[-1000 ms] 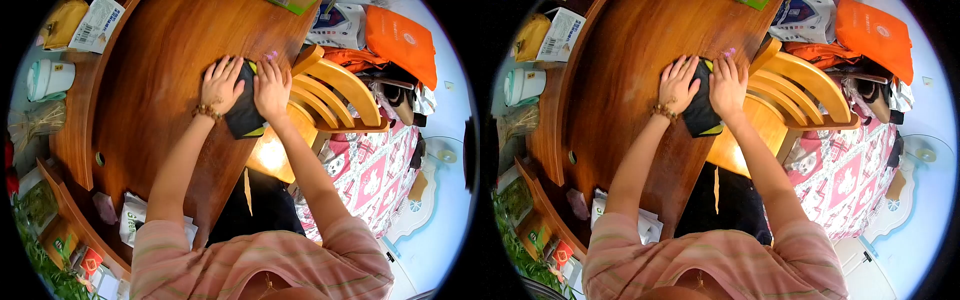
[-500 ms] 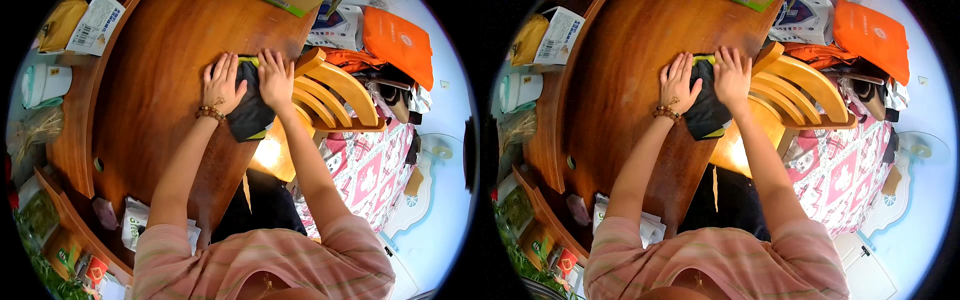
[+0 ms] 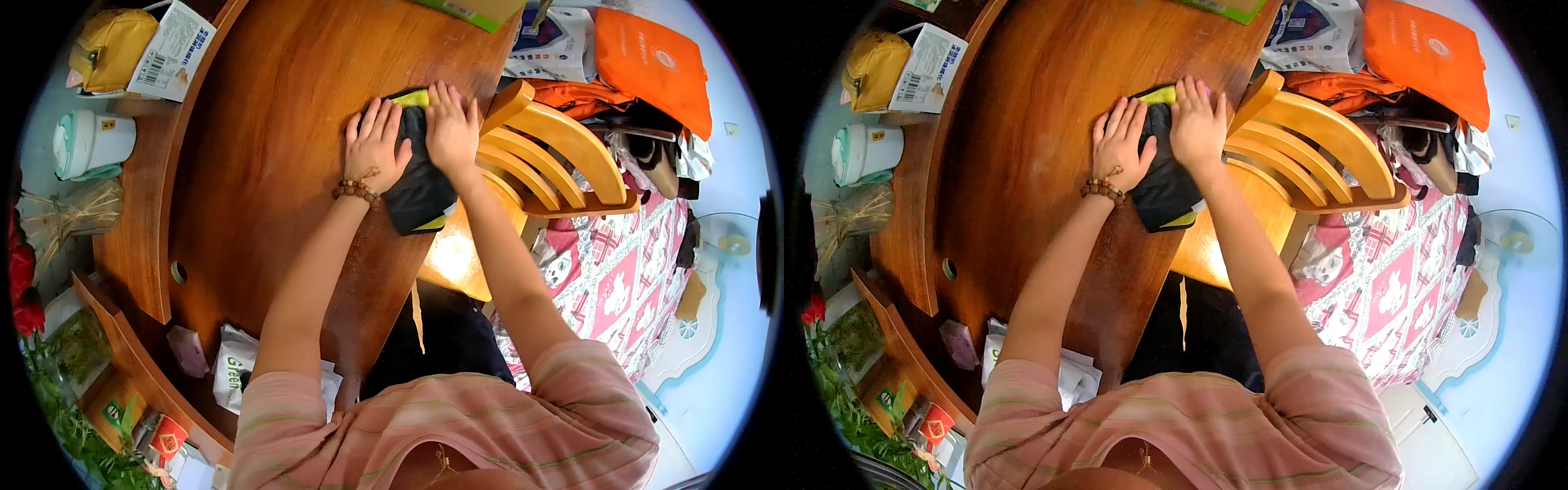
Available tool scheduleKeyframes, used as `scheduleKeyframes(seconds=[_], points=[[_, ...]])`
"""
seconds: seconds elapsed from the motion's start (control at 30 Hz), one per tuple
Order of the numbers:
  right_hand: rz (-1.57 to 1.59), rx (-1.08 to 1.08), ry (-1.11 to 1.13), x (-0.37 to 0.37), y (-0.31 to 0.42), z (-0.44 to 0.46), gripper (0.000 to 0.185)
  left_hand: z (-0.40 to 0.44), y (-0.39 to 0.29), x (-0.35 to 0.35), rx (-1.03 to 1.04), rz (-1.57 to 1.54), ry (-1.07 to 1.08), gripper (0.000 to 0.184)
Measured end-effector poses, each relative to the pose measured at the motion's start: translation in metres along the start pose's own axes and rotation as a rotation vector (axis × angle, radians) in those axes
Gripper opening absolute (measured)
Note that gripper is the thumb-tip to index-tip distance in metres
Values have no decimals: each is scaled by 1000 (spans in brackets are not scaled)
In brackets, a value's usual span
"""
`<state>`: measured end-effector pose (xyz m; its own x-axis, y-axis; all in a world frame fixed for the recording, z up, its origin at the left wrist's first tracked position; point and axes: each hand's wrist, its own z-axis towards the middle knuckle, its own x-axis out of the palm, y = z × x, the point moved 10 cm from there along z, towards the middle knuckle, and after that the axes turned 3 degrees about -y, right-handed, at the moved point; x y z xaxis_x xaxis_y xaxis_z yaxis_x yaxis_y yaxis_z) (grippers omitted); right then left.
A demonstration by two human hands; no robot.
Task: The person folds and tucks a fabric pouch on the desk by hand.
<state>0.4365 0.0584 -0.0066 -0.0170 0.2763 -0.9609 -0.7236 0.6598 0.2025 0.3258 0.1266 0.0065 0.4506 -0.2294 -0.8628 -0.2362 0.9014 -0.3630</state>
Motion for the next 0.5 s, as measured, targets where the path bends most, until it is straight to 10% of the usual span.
scheduleKeyframes(seconds=[0.5], points=[[108,-114,94,-4,26,-49,44,-52,-3,-9,-86,87,115,68]])
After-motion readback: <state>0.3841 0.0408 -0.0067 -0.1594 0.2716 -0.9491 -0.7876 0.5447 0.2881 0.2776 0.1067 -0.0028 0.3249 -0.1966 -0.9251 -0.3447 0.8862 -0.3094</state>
